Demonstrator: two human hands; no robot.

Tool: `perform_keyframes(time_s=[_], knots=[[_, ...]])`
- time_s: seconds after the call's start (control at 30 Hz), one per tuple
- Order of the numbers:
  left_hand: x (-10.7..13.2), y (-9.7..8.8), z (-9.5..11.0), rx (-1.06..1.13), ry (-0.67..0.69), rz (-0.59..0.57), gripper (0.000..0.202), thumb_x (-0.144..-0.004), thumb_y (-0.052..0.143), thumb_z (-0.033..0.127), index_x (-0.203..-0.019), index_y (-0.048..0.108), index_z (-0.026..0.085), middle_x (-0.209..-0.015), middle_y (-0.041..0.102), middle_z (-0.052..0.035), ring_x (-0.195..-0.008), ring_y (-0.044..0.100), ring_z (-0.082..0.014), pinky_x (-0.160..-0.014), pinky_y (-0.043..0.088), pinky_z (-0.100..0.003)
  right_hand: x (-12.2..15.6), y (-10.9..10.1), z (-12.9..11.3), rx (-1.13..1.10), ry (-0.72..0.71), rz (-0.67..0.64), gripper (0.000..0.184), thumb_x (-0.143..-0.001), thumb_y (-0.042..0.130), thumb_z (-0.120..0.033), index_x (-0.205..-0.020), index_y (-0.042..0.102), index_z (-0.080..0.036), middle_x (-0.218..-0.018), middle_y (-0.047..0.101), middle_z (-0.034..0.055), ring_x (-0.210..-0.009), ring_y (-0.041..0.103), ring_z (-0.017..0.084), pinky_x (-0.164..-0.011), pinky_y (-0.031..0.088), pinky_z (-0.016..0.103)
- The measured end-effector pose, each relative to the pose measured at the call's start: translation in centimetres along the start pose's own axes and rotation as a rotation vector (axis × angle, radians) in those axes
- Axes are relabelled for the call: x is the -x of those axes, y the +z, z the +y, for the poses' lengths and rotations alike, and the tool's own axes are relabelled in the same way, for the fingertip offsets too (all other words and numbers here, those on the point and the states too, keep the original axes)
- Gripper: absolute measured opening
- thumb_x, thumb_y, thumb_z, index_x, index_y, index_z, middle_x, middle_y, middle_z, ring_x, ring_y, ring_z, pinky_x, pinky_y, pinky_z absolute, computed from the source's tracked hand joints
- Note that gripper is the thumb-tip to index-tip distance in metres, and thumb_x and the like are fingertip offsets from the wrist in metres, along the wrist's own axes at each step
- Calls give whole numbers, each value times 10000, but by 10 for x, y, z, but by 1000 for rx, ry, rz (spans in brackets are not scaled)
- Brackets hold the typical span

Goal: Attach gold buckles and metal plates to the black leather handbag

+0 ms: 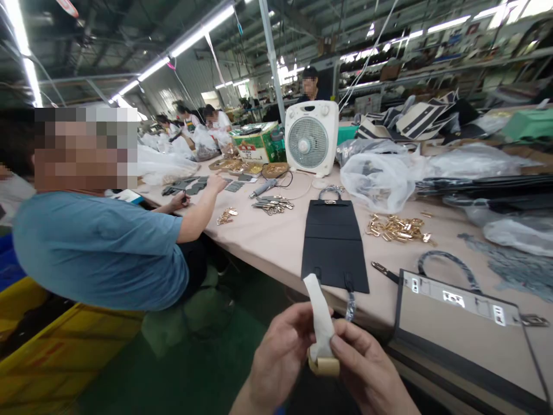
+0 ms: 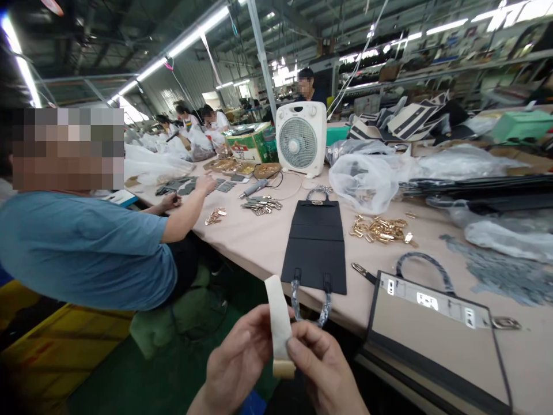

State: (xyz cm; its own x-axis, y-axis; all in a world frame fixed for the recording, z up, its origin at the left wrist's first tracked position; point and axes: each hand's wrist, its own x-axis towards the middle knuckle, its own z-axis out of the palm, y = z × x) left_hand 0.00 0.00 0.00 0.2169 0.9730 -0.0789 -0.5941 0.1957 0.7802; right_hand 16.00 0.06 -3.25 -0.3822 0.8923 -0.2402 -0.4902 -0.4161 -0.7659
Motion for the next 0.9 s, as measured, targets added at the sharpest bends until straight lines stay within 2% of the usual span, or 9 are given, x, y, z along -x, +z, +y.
perform_keyframes(time_s=[0.13, 0.27, 0.4, 0.47, 0.57, 0.63, 0.73, 0.8, 0.9], knots=[[-12, 4, 12, 10, -60, -54, 526, -920, 676, 537, -1269, 767, 154, -1236, 754, -178, -1098, 695, -280, -969, 517, -353, -1, -6, 14, -126, 56, -40, 432, -737, 880, -563, -832, 732, -168, -781, 666, 59, -692, 592, 172, -677, 489, 291], [-21, 11, 14, -60, -127, -34, 412, -869, 790, 491, -1096, 809, 147, -907, 753, -119, -801, 672, -183, -770, 507, -269, -2, -2, 22, -168, 86, -35, 419, -711, 910, -537, -834, 713, -188, -778, 674, 44, -672, 620, 170, -680, 502, 293], [-25, 11, 11, -85, -115, -17, 360, -824, 842, 488, -841, 751, 140, -726, 635, -47, -604, 536, -109, -612, 430, -225, -4, 1, 37, -200, 39, -49, 471, -662, 920, -599, -862, 719, -223, -818, 716, 62, -787, 708, 252, -767, 562, 379], [-25, 9, 13, -115, -45, 68, 361, -839, 825, 496, -854, 730, 147, -686, 605, -18, -562, 495, -91, -572, 398, -206, -7, -8, 48, -205, 11, -16, 563, -637, 917, -654, -982, 756, -238, -955, 764, 104, -918, 738, 291, -838, 578, 415], [-25, 7, 22, -393, 36, 124, 333, -885, 784, 472, -927, 769, 142, -681, 601, -7, -549, 481, -82, -551, 380, -191, -11, -34, 55, -65, -40, 118, 619, -663, 924, -637, -1125, 778, -251, -1126, 782, 136, -1077, 735, 296, -932, 576, 399], [-24, 7, 27, -610, 36, 94, 312, -913, 748, 450, -965, 806, 148, -757, 669, -44, -562, 515, -99, -542, 395, -200, -11, -51, 46, 128, -108, 203, 536, -728, 912, -577, -1132, 787, -248, -1121, 789, 122, -1085, 735, 281, -941, 585, 369], [-22, 12, 32, -809, 57, 49, 266, -951, 686, 391, -972, 841, 176, -781, 722, -62, -582, 569, -134, -560, 425, -219, -3, -61, 10, 395, -255, 284, 448, -798, 877, -510, -1141, 779, -240, -1107, 787, 97, -1042, 742, 268, -925, 606, 345], [-21, 17, 33, -900, 83, 12, 244, -969, 652, 329, -1014, 851, 196, -769, 739, -54, -603, 594, -150, -586, 437, -223, 5, -56, -21, 560, -367, 313, 386, -827, 854, -477, -1123, 774, -242, -1096, 780, 83, -1005, 746, 255, -893, 617, 323], [-22, 24, 33, -971, 104, -28, 286, -953, 648, 244, -1186, 814, 227, -818, 772, -37, -669, 650, -175, -623, 461, -222, 13, -42, -59, 854, -509, 248, 297, -878, 808, -400, -1140, 773, -264, -1100, 764, 68, -949, 736, 225, -864, 615, 303]])
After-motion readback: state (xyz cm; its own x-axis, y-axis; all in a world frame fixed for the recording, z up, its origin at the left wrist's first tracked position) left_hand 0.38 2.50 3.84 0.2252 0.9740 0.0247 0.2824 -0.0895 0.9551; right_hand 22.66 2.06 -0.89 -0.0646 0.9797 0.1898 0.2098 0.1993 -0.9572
